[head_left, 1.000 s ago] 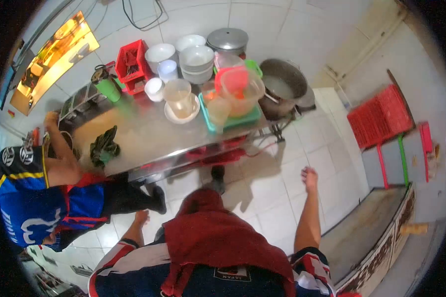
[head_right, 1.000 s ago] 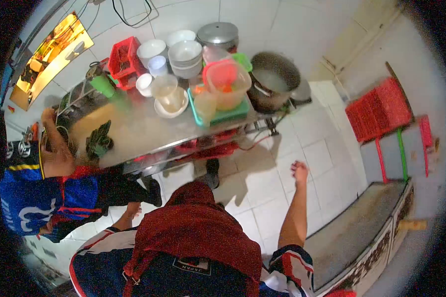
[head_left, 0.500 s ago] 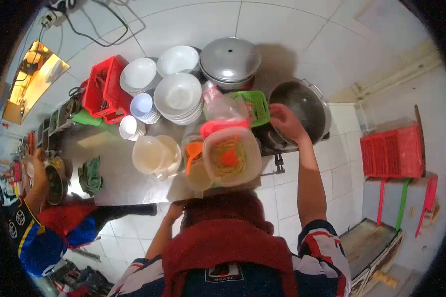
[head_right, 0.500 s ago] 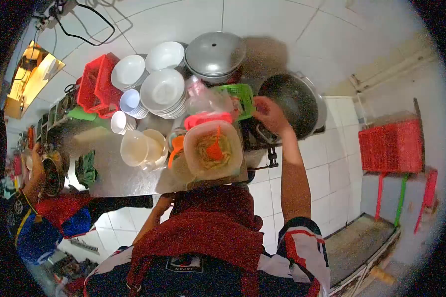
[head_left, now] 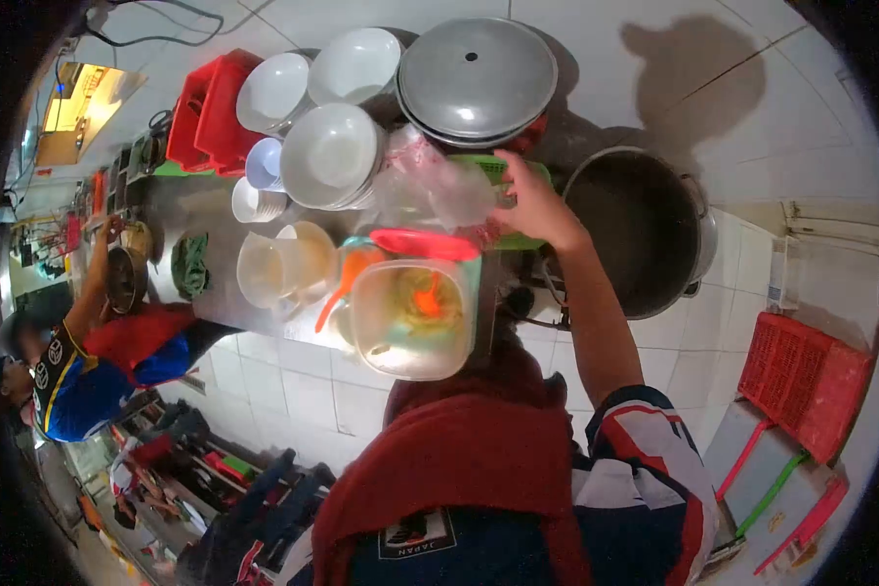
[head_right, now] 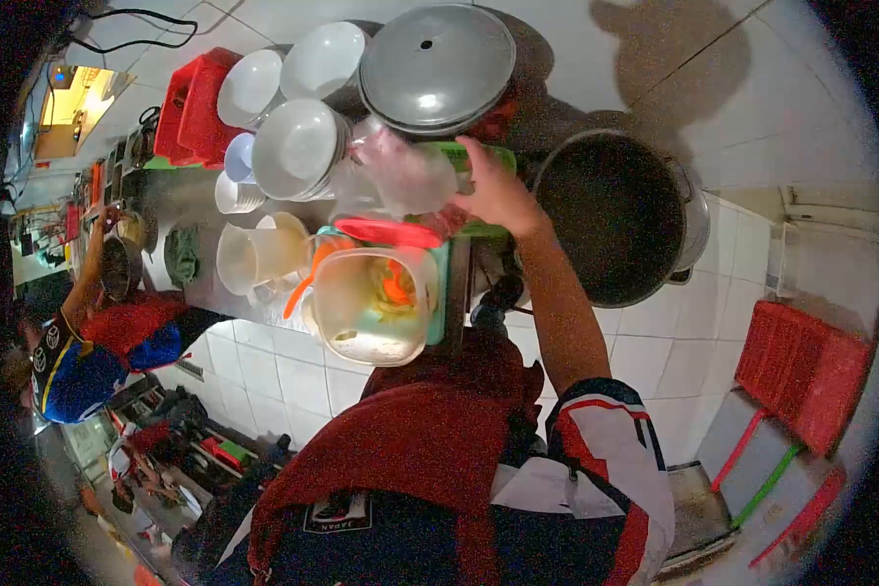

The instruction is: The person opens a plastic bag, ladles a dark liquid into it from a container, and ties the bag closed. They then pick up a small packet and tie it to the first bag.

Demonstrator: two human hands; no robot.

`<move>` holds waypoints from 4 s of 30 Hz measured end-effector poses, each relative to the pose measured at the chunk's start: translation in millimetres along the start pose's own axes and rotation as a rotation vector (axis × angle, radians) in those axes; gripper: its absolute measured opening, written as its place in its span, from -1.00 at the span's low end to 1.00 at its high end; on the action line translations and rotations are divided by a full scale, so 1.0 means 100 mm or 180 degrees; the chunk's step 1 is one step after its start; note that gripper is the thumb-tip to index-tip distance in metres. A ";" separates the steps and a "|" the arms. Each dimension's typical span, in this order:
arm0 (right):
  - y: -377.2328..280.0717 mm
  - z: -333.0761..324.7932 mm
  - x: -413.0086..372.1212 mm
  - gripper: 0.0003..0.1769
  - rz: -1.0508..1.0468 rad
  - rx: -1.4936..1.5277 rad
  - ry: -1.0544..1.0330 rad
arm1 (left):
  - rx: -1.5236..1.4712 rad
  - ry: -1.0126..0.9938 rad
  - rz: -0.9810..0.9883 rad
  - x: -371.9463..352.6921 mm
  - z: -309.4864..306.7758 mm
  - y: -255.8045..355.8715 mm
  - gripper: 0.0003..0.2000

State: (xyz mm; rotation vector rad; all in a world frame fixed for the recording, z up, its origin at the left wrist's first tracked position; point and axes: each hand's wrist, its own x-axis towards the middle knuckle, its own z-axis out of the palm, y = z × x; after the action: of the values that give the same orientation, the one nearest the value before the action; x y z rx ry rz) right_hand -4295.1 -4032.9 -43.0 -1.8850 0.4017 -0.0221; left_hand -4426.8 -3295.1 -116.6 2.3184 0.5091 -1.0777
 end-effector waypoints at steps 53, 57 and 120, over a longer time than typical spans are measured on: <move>0.65 0.50 0.24 -0.31 -0.0114 -0.2047 -0.0300 | 0.1295 0.0052 0.1923 -1.06 -0.30 3.24 -0.64; 0.13 0.39 0.02 -0.28 0.0477 -0.1951 -0.0339 | 0.1350 0.0076 0.2041 -0.91 -0.38 3.27 -0.63; -2.26 0.14 -1.58 -0.48 -0.0401 0.3061 0.1827 | -0.2717 -0.0750 0.4159 -1.57 0.16 5.75 -0.78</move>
State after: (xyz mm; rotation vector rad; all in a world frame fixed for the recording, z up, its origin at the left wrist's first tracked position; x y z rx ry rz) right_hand -4380.9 -3909.5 188.2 -0.9148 0.5309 -0.7260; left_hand -4225.8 -3776.1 172.1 1.2389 -0.5342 -0.3129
